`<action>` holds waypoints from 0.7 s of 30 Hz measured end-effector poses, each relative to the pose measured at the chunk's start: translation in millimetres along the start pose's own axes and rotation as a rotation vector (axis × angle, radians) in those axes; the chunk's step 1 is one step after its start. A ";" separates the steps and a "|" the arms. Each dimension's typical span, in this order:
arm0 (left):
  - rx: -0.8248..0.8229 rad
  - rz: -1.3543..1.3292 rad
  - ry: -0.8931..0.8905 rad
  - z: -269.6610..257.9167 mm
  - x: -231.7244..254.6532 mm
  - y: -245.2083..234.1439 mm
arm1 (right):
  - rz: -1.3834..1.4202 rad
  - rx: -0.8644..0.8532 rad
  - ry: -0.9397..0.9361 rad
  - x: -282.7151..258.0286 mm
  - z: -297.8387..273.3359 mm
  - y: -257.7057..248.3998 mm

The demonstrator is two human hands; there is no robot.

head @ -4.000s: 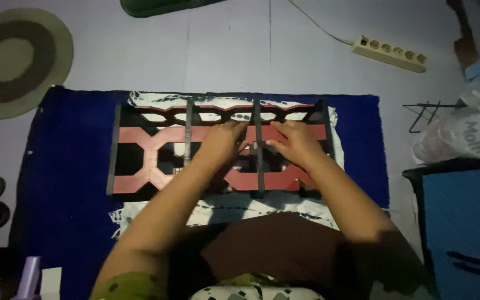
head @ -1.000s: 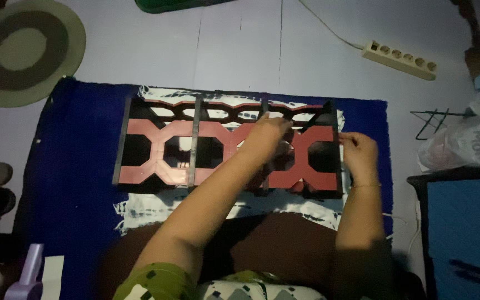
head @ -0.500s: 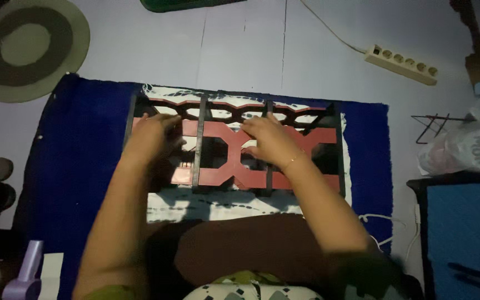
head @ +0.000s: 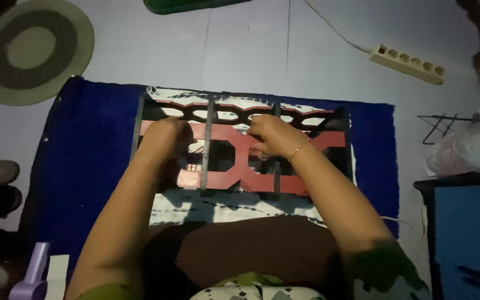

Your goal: The person assembles red plastic components onto a black rectangular frame, aligning and pressing them into place. The person repeatedly adjusts the parts and flips the frame to check alignment.

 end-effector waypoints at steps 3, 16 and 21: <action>0.033 -0.050 -0.002 1.1 -3.4 -2.9 | -0.039 -0.012 0.014 2.6 5.1 2.4; 0.153 -0.228 0.274 -104.2 49.6 -22.4 | -0.015 0.133 0.123 -102.6 -54.4 1.0; -0.058 -0.203 0.314 -97.6 43.8 13.9 | 0.075 0.043 0.306 -78.5 -55.6 31.2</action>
Point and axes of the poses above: each hand's wrist, its own z-axis towards the middle knuckle, its own y-axis out of the palm, x = y × z, the point moved 8 cm from there along z, towards the middle knuckle, and after that the axes turned 2 degrees about -y, right-handed, at the moved point
